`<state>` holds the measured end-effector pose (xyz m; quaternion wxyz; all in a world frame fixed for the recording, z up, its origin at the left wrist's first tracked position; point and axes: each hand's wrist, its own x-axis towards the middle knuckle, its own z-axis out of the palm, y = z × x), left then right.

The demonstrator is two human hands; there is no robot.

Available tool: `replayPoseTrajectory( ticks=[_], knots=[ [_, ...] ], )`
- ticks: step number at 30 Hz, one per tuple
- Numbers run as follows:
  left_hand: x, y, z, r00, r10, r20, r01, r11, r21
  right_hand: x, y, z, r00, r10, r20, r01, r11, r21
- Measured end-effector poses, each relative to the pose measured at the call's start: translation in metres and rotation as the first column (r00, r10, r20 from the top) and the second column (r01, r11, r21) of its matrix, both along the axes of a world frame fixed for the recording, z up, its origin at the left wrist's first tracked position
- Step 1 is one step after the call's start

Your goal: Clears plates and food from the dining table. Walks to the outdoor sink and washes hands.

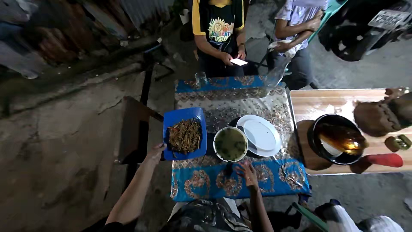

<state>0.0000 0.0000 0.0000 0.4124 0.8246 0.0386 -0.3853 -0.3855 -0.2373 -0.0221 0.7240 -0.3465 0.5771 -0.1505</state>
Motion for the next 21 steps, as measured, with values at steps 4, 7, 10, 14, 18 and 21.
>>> replayPoseTrajectory(
  ticks=[4,7,10,14,18,21],
  knots=[
    [0.004,0.002,-0.009,1.0,0.009,-0.007,-0.009,0.999,-0.041,0.017,0.011,-0.001,0.991,-0.07,0.116,0.062,0.995,0.076],
    [0.002,0.004,-0.012,0.998,0.051,-0.031,-0.053,0.995,-0.079,0.024,0.014,-0.007,0.982,-0.097,0.163,0.085,0.993,0.079],
    [-0.005,0.009,-0.012,0.998,0.063,-0.016,-0.064,0.993,-0.095,0.031,0.018,-0.012,0.975,-0.167,0.149,0.16,0.985,0.06],
    [-0.012,0.017,-0.01,0.998,0.058,-0.021,-0.06,0.993,-0.098,0.04,0.022,-0.013,0.969,-0.226,0.102,0.226,0.974,0.008],
    [-0.017,0.031,-0.016,0.998,0.057,-0.035,-0.061,0.991,-0.122,0.044,0.023,-0.014,0.965,-0.253,0.062,0.256,0.966,-0.042],
    [-0.023,0.04,-0.013,0.998,0.061,-0.034,-0.065,0.99,-0.125,0.05,0.023,-0.013,0.959,-0.28,0.049,0.283,0.956,-0.073]
  ],
)
